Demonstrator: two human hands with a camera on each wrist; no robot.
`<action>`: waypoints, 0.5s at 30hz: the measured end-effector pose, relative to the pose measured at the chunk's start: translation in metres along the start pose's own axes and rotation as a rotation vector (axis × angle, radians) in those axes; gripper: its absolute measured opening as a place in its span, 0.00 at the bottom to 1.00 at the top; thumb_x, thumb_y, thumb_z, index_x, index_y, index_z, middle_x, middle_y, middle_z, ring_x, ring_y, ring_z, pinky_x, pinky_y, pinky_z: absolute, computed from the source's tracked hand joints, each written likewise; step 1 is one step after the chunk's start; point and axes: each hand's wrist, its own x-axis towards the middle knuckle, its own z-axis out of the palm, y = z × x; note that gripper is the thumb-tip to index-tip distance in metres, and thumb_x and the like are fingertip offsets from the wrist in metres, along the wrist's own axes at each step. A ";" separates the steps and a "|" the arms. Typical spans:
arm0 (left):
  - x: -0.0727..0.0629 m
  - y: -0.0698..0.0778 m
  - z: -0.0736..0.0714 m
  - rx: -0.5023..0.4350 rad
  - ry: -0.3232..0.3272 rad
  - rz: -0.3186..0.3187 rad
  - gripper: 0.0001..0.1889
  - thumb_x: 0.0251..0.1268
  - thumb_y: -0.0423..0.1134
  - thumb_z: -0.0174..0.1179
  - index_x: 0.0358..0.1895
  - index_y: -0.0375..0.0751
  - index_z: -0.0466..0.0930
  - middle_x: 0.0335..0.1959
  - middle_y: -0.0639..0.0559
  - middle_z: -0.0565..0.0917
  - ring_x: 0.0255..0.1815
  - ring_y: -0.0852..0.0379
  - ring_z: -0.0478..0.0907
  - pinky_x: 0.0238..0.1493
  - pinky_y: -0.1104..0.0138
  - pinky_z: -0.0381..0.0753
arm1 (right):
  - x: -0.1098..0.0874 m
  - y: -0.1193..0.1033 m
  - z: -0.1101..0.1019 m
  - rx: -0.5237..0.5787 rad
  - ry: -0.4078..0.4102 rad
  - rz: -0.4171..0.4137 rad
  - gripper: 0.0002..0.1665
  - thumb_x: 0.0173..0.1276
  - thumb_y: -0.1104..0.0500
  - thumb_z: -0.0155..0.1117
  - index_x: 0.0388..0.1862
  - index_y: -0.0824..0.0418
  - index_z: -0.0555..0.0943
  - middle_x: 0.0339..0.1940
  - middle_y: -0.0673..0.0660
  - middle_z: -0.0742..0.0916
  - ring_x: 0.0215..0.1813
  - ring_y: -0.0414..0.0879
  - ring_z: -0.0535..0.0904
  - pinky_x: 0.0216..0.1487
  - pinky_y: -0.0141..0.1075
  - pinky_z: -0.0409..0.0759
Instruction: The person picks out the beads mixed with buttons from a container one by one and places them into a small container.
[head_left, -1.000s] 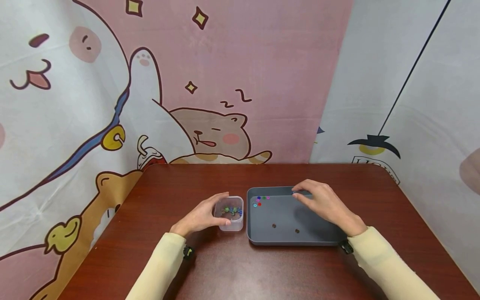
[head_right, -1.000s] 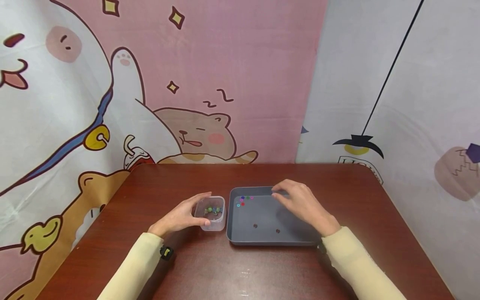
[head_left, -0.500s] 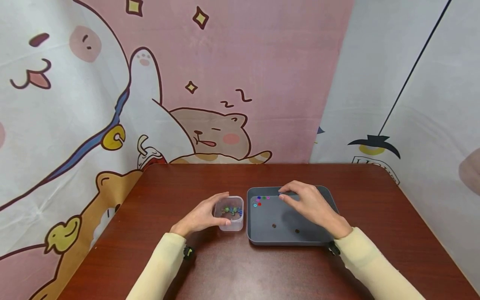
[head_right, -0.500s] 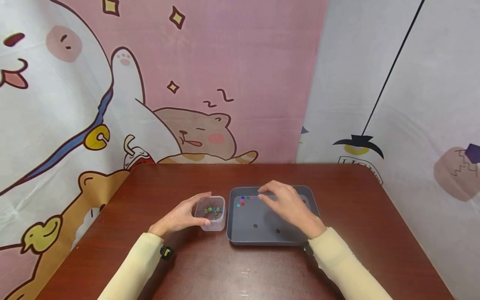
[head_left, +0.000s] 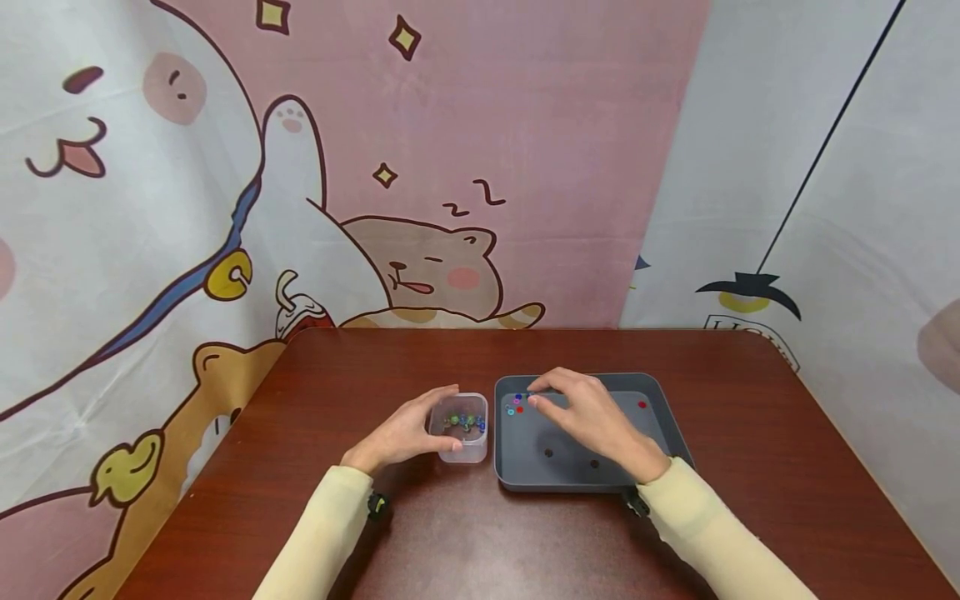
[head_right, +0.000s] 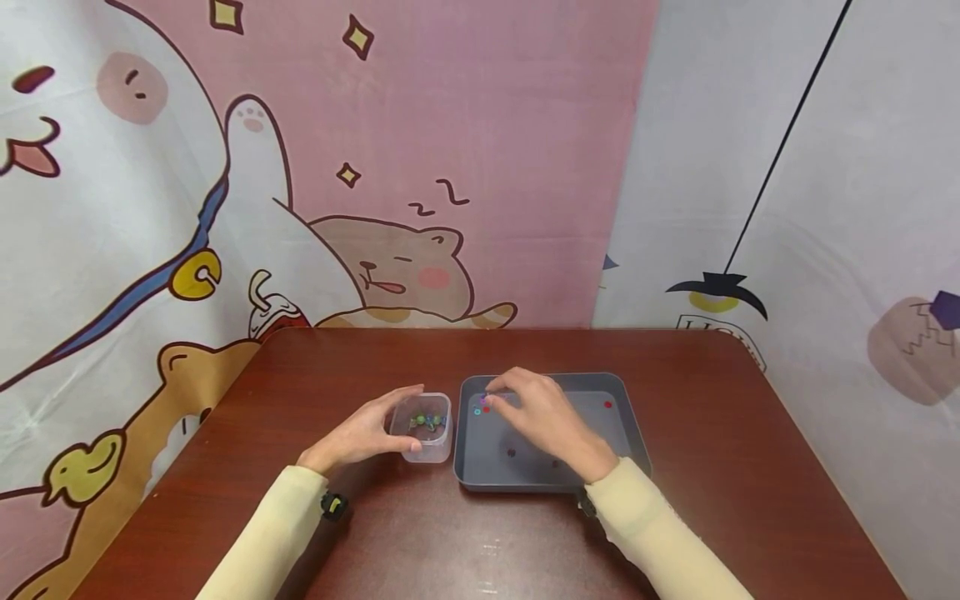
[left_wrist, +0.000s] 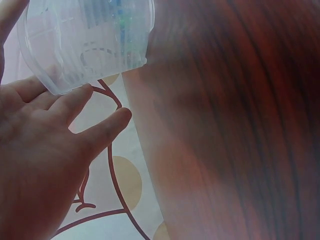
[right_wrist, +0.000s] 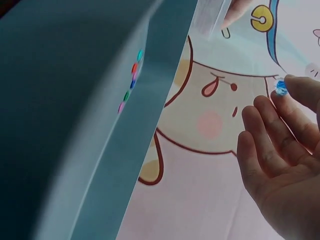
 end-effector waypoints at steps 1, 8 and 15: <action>0.000 0.000 0.000 0.000 0.001 0.000 0.52 0.53 0.59 0.77 0.80 0.46 0.63 0.77 0.49 0.68 0.71 0.47 0.70 0.72 0.41 0.67 | 0.001 -0.002 0.002 0.003 0.001 -0.003 0.09 0.71 0.56 0.73 0.49 0.53 0.88 0.48 0.45 0.88 0.48 0.46 0.85 0.48 0.46 0.84; 0.000 0.000 0.000 0.008 0.003 0.007 0.52 0.54 0.59 0.78 0.80 0.45 0.63 0.77 0.49 0.68 0.71 0.48 0.70 0.72 0.43 0.66 | 0.006 -0.018 0.016 0.036 -0.015 -0.029 0.09 0.72 0.53 0.72 0.48 0.53 0.88 0.48 0.44 0.87 0.48 0.43 0.84 0.48 0.45 0.84; 0.000 0.000 -0.001 0.001 -0.006 0.039 0.51 0.55 0.57 0.78 0.80 0.43 0.63 0.77 0.47 0.69 0.71 0.47 0.71 0.71 0.42 0.68 | 0.011 -0.026 0.031 0.025 -0.020 -0.085 0.09 0.73 0.55 0.71 0.48 0.55 0.88 0.48 0.47 0.88 0.49 0.47 0.86 0.47 0.42 0.84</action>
